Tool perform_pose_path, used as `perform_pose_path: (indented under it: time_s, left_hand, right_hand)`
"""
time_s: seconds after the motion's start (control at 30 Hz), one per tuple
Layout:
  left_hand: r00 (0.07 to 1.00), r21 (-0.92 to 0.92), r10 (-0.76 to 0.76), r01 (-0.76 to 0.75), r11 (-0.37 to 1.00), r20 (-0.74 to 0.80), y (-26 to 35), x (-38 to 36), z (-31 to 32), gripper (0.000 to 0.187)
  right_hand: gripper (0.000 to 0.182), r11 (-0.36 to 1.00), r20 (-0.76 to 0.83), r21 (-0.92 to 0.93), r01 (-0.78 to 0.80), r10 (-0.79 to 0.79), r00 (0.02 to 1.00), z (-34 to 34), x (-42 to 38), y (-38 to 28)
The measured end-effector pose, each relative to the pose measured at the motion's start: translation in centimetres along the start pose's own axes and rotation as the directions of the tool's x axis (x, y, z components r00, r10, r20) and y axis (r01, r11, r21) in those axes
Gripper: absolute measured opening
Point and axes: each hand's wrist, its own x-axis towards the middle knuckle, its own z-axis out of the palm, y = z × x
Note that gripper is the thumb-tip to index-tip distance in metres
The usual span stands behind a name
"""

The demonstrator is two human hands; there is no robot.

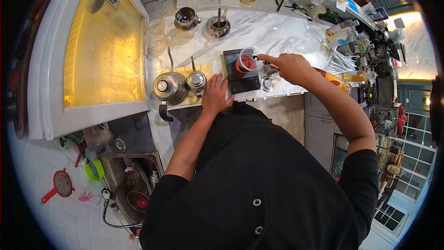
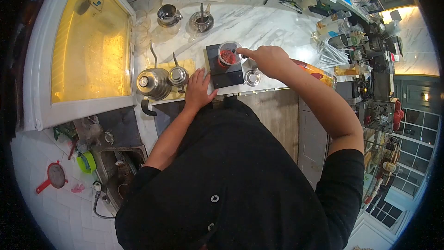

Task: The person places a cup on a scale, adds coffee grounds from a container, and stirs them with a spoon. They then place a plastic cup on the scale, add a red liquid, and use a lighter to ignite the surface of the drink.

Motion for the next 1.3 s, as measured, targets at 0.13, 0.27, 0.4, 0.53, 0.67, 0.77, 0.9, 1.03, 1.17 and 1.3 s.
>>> perform_pose_path:
  time_s: [0.13, 0.27, 0.4, 0.53, 0.67, 0.77, 0.9, 1.03, 1.17, 1.3]
  left_hand:
    - [1.0, 0.0, 0.007, -0.007, 1.0, -0.003, 0.0, 0.0, 0.0, 0.075]
    - [1.0, 0.015, 0.008, -0.008, 1.0, 0.0, 0.1, 0.1, -0.2, 0.075]
    - [1.0, 0.019, 0.008, -0.008, 1.0, -0.004, 0.1, 0.0, -0.2, 0.076]
    - [1.0, 0.011, -0.009, 0.009, 1.0, 0.008, 0.2, -0.1, -0.2, 0.076]
    - [1.0, -0.008, -0.019, 0.019, 1.0, -0.006, 0.1, 0.1, -0.2, 0.077]
    - [1.0, -0.011, -0.029, 0.029, 1.0, 0.012, 0.2, 0.1, -0.3, 0.076]
    - [0.999, -0.01, -0.04, 0.04, 0.999, 0.019, 0.4, 0.1, -0.4, 0.076]
    - [0.999, 0.001, -0.039, 0.039, 0.999, 0.011, 0.3, -0.1, -0.2, 0.076]
    - [0.999, -0.006, -0.052, 0.052, 0.999, 0.013, 0.6, 0.1, -0.7, 0.074]
    - [0.997, 0.014, -0.062, 0.062, 0.998, 0.034, 0.5, 0.1, -0.5, 0.075]
  right_hand:
    - [0.076, 1.0, -0.021, -0.025, 0.016, -0.017, 1.0, -0.4, 0.0, -0.7]
    - [0.074, 0.999, -0.091, -0.036, 0.031, -0.034, 0.995, -0.3, 0.5, -0.8]
    - [0.072, 0.999, -0.081, -0.029, 0.012, -0.014, 0.997, -0.6, 1.1, -0.8]
    - [0.07, 0.998, -0.028, 0.042, -0.051, 0.052, 0.998, -1.8, 0.5, -0.6]
    - [0.071, 0.98, 0.036, 0.136, -0.147, 0.143, 0.989, -3.3, -0.1, -0.6]
    - [0.071, 0.983, 0.038, 0.103, -0.15, 0.147, 0.988, -2.8, 0.1, -0.5]
    - [0.068, 0.995, 0.018, 0.083, -0.05, 0.049, 0.999, -1.4, 0.9, -0.5]
    - [0.066, 0.999, 0.054, -0.043, 0.026, -0.023, 0.998, -0.5, 1.9, -0.2]
    - [0.066, 0.982, 0.031, -0.144, 0.126, -0.123, 0.992, -0.7, 2.5, 0.4]
    - [0.066, 0.957, 0.04, -0.221, 0.187, -0.183, 0.982, -1.3, 3.5, 0.9]
